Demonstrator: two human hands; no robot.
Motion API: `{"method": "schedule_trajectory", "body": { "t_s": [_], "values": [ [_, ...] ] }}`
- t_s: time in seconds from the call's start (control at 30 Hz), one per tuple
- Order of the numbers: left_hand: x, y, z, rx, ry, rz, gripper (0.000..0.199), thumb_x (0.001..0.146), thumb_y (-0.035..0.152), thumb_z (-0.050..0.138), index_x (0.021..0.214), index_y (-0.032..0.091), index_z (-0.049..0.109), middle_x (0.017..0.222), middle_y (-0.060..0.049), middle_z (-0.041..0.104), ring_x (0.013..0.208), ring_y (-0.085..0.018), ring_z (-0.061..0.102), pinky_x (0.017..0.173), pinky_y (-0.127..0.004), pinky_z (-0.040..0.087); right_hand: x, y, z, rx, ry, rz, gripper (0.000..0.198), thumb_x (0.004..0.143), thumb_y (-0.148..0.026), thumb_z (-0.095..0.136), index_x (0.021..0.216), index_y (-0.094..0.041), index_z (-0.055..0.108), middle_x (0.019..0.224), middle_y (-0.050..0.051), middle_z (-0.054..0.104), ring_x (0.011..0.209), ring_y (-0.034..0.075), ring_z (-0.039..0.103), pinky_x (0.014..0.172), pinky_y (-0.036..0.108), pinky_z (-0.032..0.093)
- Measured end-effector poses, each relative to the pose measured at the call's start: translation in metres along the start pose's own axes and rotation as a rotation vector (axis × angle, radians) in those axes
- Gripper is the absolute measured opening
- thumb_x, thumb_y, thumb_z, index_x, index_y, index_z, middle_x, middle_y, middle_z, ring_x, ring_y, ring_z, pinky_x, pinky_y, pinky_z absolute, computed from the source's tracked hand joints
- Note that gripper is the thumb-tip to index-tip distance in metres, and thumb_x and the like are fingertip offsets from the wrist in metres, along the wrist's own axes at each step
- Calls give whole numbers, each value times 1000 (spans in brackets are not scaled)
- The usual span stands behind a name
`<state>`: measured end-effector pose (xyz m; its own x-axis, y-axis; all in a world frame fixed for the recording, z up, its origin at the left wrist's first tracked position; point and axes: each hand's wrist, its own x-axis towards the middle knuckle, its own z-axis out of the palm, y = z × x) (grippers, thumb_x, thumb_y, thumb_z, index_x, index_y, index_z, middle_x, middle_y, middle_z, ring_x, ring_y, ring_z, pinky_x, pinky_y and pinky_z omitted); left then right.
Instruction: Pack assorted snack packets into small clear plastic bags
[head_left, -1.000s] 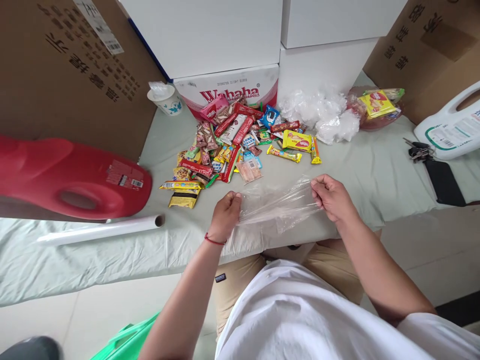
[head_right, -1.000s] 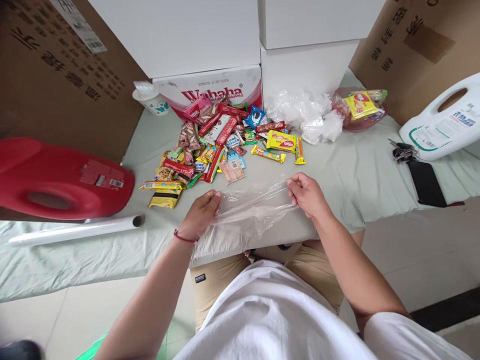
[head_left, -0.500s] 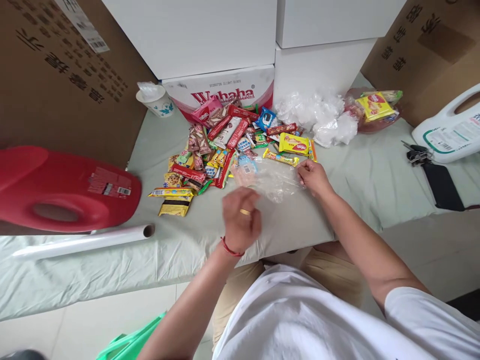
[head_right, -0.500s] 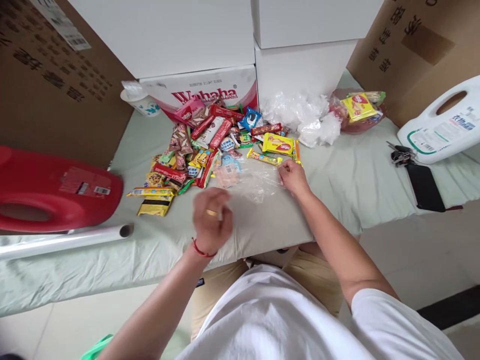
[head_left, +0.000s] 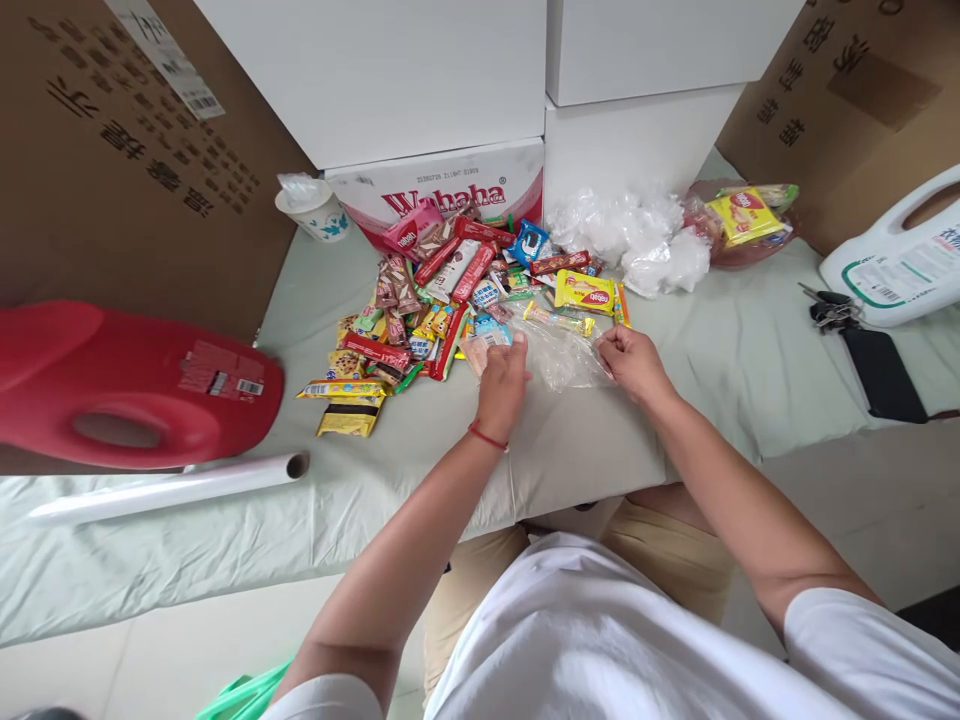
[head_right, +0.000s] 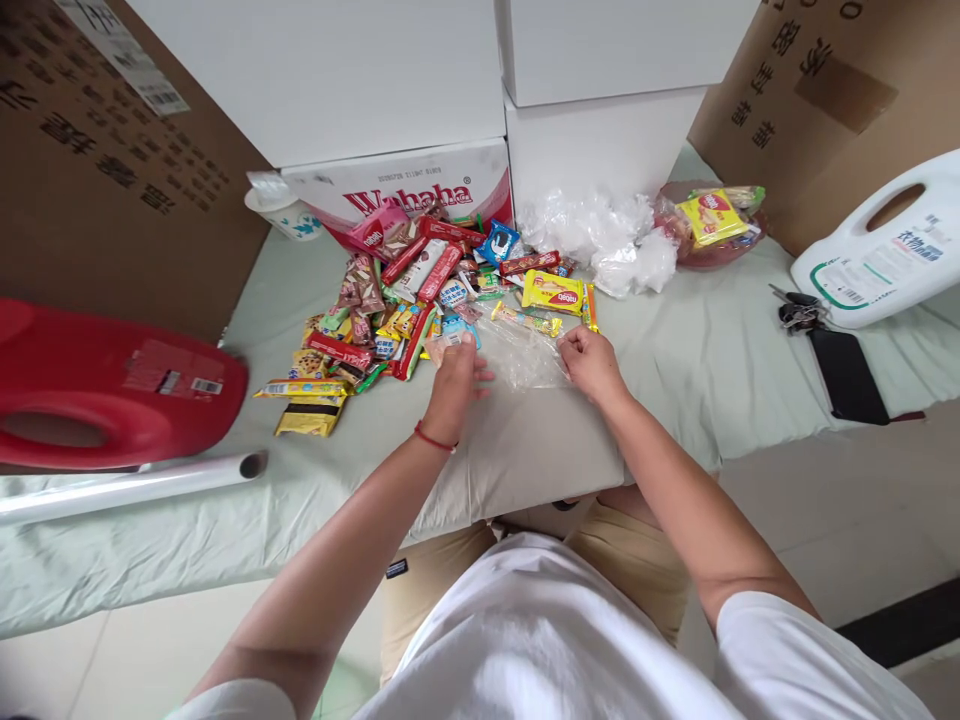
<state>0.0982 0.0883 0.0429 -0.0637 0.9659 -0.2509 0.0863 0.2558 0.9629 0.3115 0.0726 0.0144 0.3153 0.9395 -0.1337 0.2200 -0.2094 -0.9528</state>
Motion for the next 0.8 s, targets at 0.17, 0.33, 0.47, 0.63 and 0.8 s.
{"method": "schedule_trajectory", "body": {
  "t_s": [0.17, 0.33, 0.47, 0.63, 0.8],
  "values": [
    [15, 0, 21, -84, 9, -155, 31, 77, 35, 82, 69, 21, 56, 68, 0, 56, 64, -16, 56, 57, -26, 37, -21, -9, -3, -21, -38, 1, 26, 85, -47, 68, 79, -25, 56, 56, -4, 54, 45, 13, 44, 46, 27, 34],
    [1, -9, -5, -174, 42, -207, 25, 84, 31, 64, 65, 22, 50, 56, 4, 47, 49, -12, 46, 47, -23, 32, -25, -6, -21, 69, -31, 49, 34, 77, -53, 72, 78, -25, 54, 56, -5, 52, 42, 11, 39, 42, 27, 28],
    [-26, -13, -39, -229, 83, -196, 30, 84, 39, 66, 67, 22, 48, 52, 9, 34, 41, -7, 31, 40, -20, 24, -17, 6, -32, 109, -7, 114, 35, 72, -51, 75, 78, -24, 54, 55, -6, 51, 41, 9, 36, 40, 26, 25],
    [-66, -24, -77, -268, 139, -182, 35, 82, 45, 71, 68, 21, 50, 53, 10, 34, 40, -5, 26, 36, -18, 23, -10, 20, -36, 29, -59, 123, 31, 74, -48, 73, 78, -23, 56, 55, -7, 52, 40, 9, 38, 40, 25, 26],
    [-102, -44, -103, -245, 130, -301, 44, 70, 52, 83, 68, 19, 53, 50, 11, 35, 39, -3, 28, 35, -16, 24, -8, 25, -38, -127, -103, 45, 25, 82, -45, 66, 81, -22, 59, 56, -5, 55, 44, 10, 41, 46, 25, 31]
  ]
}}
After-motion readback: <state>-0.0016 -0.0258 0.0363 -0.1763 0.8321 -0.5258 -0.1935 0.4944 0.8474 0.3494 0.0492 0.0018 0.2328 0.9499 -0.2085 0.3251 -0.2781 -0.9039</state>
